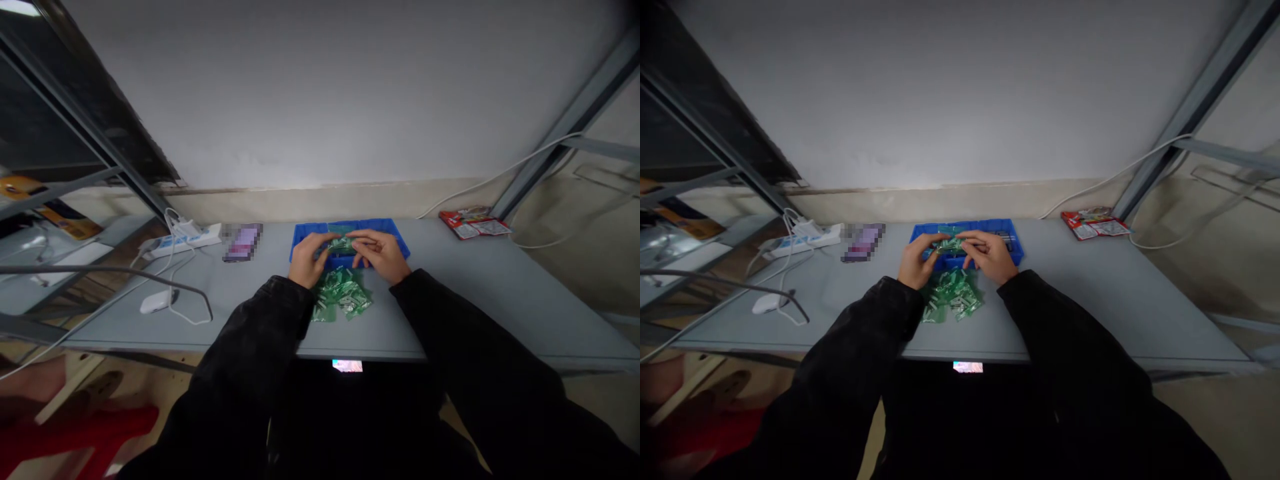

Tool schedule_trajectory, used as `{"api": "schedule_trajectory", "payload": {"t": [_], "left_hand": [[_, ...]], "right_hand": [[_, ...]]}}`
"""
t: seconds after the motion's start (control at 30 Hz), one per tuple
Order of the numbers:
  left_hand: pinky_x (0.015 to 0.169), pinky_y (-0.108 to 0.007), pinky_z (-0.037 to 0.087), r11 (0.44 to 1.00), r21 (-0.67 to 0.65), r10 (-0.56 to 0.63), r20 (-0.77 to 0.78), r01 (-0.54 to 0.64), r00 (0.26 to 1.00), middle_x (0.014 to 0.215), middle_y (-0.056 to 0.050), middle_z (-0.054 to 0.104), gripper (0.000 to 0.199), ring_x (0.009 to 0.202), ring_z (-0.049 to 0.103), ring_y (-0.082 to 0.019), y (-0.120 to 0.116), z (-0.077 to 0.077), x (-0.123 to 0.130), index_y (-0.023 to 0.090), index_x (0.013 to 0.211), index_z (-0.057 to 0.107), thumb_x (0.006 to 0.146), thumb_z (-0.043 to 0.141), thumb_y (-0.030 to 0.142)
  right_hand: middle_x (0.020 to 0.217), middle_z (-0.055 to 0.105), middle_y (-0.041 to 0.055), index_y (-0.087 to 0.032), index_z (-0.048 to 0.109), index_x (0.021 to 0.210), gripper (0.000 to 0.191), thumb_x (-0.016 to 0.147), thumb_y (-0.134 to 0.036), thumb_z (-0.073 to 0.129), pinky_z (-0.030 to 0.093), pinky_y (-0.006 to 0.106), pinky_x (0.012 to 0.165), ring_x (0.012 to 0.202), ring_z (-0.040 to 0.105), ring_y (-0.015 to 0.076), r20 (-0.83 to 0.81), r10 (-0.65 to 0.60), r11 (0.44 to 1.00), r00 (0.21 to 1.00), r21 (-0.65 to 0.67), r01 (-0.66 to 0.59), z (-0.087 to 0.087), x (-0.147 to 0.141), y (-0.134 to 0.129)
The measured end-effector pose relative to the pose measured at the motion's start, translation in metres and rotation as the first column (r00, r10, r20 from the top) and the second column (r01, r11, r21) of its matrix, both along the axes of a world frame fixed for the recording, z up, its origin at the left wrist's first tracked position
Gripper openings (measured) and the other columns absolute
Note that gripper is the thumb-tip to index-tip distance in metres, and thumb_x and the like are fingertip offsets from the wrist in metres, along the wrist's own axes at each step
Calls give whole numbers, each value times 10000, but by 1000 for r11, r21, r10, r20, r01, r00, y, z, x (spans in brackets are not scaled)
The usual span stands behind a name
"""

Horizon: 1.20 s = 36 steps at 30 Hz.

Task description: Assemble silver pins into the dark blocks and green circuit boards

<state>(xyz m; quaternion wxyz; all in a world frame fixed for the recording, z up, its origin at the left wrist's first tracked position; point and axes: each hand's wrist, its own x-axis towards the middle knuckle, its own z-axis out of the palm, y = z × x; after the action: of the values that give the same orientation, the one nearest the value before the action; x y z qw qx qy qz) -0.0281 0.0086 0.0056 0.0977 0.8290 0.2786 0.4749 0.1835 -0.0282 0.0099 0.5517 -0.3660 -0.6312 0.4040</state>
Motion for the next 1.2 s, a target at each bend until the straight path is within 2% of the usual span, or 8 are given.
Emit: {"api": "schedule_trajectory", "payload": {"t": [0.17, 0.3, 0.4, 0.5, 0.6, 0.8, 1.03, 1.2], "left_hand": [[755, -333, 510, 999, 25, 33, 30, -34, 999, 846, -35, 762, 169, 726, 620, -171, -1, 4, 0, 212, 1002, 785, 983, 669, 333], [758, -344, 498, 995, 79, 51, 55, -56, 997, 795, -42, 688, 232, 774, 599, -192, -3, 5, 4, 195, 891, 778, 941, 717, 413], [767, -327, 508, 999, 12, 34, 60, -35, 998, 808, -35, 689, 258, 788, 623, -182, 1, 6, 1, 186, 824, 736, 945, 704, 411], [745, -301, 509, 985, -75, 167, 189, -155, 968, 756, 2, 678, 185, 716, 621, -161, 16, 11, -12, 191, 954, 732, 903, 744, 368], [768, -296, 513, 952, -184, 287, 251, -246, 924, 731, 26, 665, 358, 719, 636, -161, 37, 18, -30, 204, 1223, 666, 892, 736, 319], [728, -298, 469, 890, -358, 277, -64, -281, 959, 705, 5, 715, 314, 676, 637, -178, 63, 21, -48, 205, 1107, 721, 837, 796, 349], [985, -475, 455, 927, -9, 346, -372, -376, 861, 1065, -113, 682, 350, 1057, 574, -325, 93, 10, -45, 217, 1002, 733, 691, 891, 243], [1054, -518, 433, 922, 60, 371, -427, -383, 825, 1182, -125, 595, 250, 1111, 510, -320, 91, 11, -43, 212, 1068, 752, 819, 768, 234]], "right_hand": [[909, 743, 61, -178, 707, 1099, 313, 861, -379, 723, 535, 298, 577, 608, 675, 152, 101, -10, 998, 995, 57, 5, -7, -2, -1], [618, 577, -13, -185, 636, 768, 328, 863, -480, 742, 373, 258, 473, 506, 501, 112, 158, -123, 989, 980, 98, 108, -9, -2, 0], [599, 527, -27, -188, 624, 766, 338, 896, -491, 702, 345, 254, 491, 526, 472, 111, 168, -117, 990, 979, 103, 101, -7, -1, 2], [647, 568, -24, -192, 686, 958, 299, 902, -486, 691, 398, 256, 526, 569, 522, 126, 100, -168, 981, 981, 110, 157, -6, -2, 4], [683, 595, -10, -188, 693, 950, 270, 915, -455, 678, 417, 256, 552, 592, 541, 126, 87, -201, 973, 976, 136, 188, -7, -4, 4], [622, 508, -38, -188, 697, 873, 196, 931, -371, 657, 306, 242, 509, 511, 395, 93, 218, -128, 981, 967, 174, 90, -5, -10, -4], [581, 406, -63, -182, 691, 866, 185, 932, -350, 647, 256, 241, 502, 509, 323, 89, 267, -75, 988, 961, 154, 34, 3, -10, -11], [542, 430, -84, -172, 722, 889, 177, 911, -347, 709, 322, 238, 558, 497, 372, 79, 496, 120, 982, 860, 70, -178, 7, -4, -12]]}}
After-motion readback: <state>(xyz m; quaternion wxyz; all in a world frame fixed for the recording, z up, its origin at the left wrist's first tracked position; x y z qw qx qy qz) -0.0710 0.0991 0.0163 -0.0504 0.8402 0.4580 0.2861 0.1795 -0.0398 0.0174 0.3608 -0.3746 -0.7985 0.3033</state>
